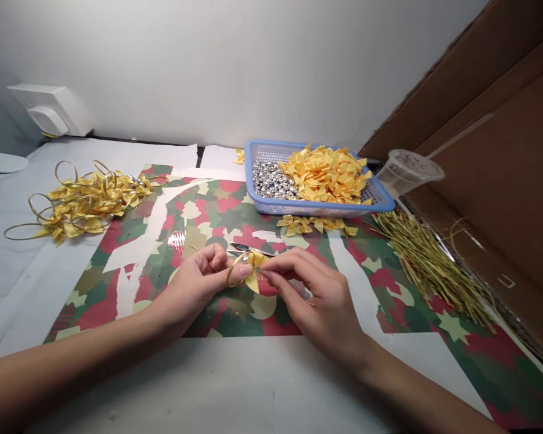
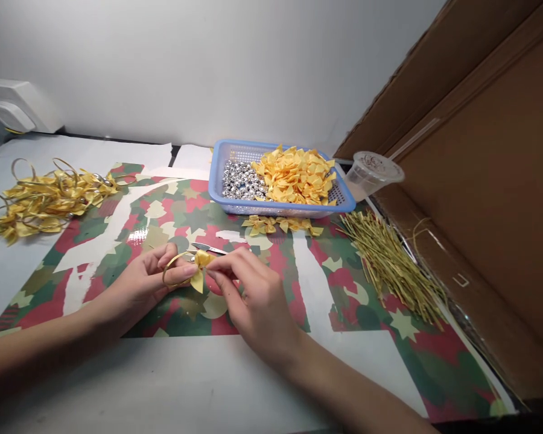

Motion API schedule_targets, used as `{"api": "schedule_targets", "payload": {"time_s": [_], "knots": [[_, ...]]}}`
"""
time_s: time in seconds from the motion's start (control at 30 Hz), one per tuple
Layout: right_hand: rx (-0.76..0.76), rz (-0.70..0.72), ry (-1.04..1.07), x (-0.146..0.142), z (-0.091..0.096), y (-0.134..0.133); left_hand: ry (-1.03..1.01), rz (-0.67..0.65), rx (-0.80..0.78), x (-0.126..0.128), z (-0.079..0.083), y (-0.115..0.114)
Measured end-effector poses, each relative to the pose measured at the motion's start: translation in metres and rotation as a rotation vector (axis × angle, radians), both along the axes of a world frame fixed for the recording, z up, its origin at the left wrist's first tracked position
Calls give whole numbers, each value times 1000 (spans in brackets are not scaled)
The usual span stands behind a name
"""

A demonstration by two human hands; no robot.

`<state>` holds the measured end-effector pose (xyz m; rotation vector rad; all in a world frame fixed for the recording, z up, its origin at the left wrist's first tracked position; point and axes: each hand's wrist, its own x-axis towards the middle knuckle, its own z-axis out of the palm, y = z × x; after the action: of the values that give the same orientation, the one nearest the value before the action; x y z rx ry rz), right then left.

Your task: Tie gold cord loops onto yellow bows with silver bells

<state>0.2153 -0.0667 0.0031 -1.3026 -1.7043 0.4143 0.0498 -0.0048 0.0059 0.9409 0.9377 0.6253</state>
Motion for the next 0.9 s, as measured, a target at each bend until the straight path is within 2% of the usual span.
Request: {"api": "schedule_targets", "payload": {"time_s": [0.4, 0.7, 0.9], "knots": [[27, 10, 6, 1, 0, 0, -73, -20, -12, -2, -8, 3], [56, -5, 17, 2, 0, -1, -79, -13, -93, -1, -2, 3], [58, 8, 39, 3, 0, 1, -40, -18, -91, 0, 2, 3]]}}
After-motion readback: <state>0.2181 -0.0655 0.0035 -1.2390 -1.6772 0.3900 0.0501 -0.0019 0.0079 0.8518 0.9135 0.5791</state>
